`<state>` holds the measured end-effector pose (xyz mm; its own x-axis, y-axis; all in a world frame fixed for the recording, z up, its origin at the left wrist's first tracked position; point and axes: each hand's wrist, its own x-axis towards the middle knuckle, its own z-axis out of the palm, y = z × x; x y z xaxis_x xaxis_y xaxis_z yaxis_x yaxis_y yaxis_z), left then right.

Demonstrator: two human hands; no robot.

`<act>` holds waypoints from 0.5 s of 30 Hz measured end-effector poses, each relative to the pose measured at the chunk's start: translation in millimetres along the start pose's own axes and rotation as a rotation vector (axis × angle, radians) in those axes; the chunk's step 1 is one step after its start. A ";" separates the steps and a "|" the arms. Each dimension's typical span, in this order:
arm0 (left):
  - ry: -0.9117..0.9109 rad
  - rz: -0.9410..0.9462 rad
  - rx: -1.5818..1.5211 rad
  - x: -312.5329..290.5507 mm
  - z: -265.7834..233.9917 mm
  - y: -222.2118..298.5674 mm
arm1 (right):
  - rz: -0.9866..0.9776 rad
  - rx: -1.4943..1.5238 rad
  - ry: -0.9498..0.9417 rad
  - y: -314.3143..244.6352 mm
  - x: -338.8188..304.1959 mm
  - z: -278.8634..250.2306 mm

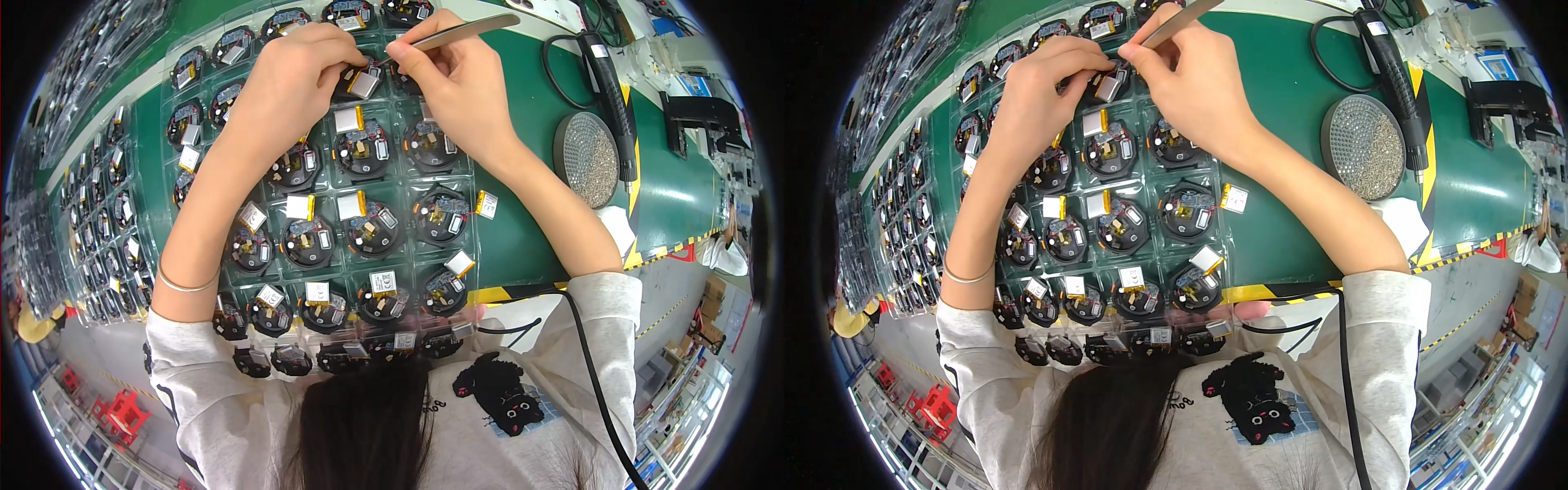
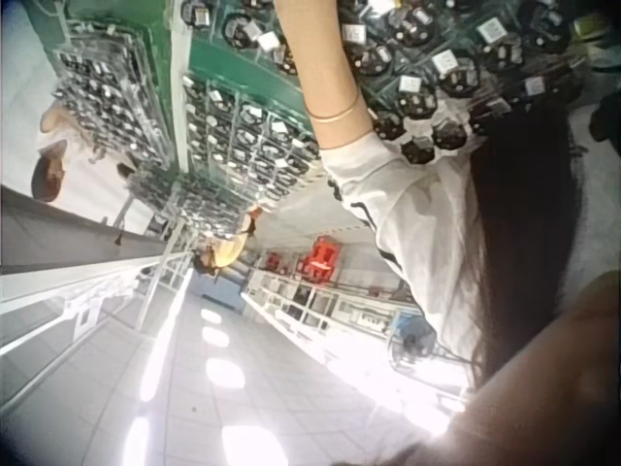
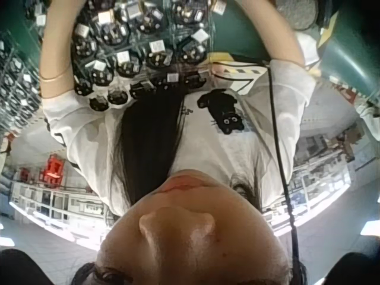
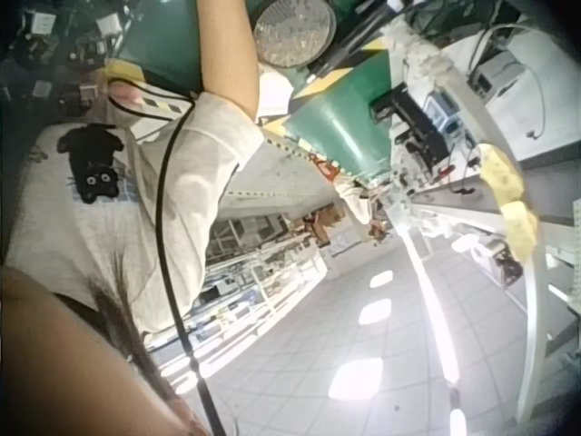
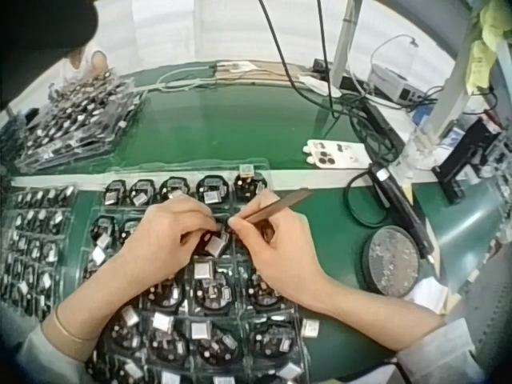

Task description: Assembling small electronic components into a tray using tweezers.

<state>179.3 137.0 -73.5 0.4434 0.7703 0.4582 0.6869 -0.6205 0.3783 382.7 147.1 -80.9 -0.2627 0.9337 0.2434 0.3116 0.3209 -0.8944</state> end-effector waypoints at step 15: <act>-0.262 0.043 0.183 -14.0 -65.3 49.0 | 0.215 0.402 -0.073 -20.9 18.7 -36.3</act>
<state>169.2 86.2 -8.8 0.5909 0.7704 0.2392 0.7461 -0.6347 0.2010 404.4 163.6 -44.1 -0.2988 0.9541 0.0218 -0.0086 0.0202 -0.9998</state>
